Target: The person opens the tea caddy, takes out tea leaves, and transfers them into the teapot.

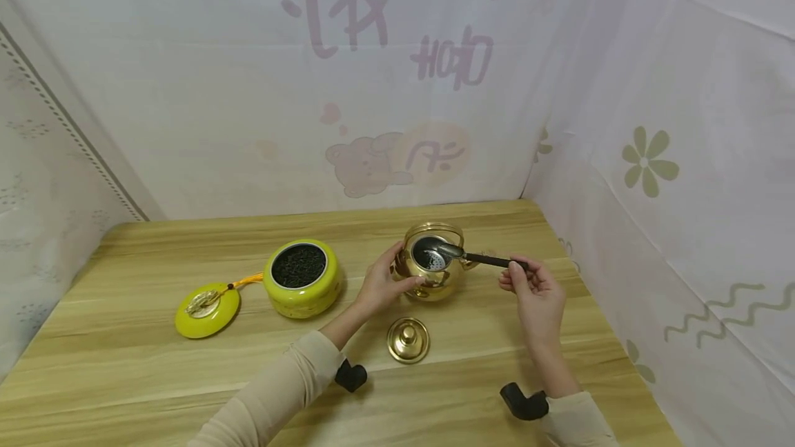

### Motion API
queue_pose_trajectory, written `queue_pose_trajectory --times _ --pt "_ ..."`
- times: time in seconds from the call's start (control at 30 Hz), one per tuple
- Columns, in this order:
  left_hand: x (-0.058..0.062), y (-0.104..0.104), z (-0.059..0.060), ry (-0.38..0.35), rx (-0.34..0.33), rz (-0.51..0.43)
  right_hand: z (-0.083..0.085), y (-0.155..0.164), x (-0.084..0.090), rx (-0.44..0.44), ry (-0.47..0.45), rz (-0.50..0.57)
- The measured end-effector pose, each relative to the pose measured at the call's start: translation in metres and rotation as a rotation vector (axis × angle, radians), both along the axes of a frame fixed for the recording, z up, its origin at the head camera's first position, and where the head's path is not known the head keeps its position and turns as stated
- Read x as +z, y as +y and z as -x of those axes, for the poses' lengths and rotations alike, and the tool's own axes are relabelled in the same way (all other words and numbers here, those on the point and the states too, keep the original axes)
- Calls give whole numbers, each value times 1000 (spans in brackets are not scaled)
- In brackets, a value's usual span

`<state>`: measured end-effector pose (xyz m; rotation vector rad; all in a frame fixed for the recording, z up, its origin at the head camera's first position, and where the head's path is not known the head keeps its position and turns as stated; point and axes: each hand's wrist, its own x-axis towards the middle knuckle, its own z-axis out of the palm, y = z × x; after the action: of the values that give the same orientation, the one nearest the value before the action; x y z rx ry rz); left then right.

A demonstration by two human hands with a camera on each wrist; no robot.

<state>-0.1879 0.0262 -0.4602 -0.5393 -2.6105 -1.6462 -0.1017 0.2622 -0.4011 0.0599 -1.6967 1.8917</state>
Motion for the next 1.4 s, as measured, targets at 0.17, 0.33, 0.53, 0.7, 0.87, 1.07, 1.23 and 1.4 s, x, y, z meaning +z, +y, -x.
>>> queue_pose_trajectory --times 0.17,0.33,0.53,0.7,0.87,1.07,1.23,1.4 --pt "-1 -2 1 -19 3 -5 -7 20 -3 -55 144 213" --pt "-1 -3 1 -36 0 -16 5 72 -49 -106 125 309" --pt "-2 -3 2 -30 -3 -16 14 113 -109 -176 -144 325" --pt "-2 -4 2 -39 8 -19 2 80 -78 -213 -347 292" --pt "-2 -5 2 -29 16 -20 -1 56 -54 -246 -466 296" --pt "-3 -4 2 -16 11 -19 0 57 -63 -238 -523 247" --pt "-2 -2 2 -4 7 -21 0 60 -68 -200 -597 119" --pt "-2 -1 2 -11 6 -12 -3 66 -74 -132 -705 -196"
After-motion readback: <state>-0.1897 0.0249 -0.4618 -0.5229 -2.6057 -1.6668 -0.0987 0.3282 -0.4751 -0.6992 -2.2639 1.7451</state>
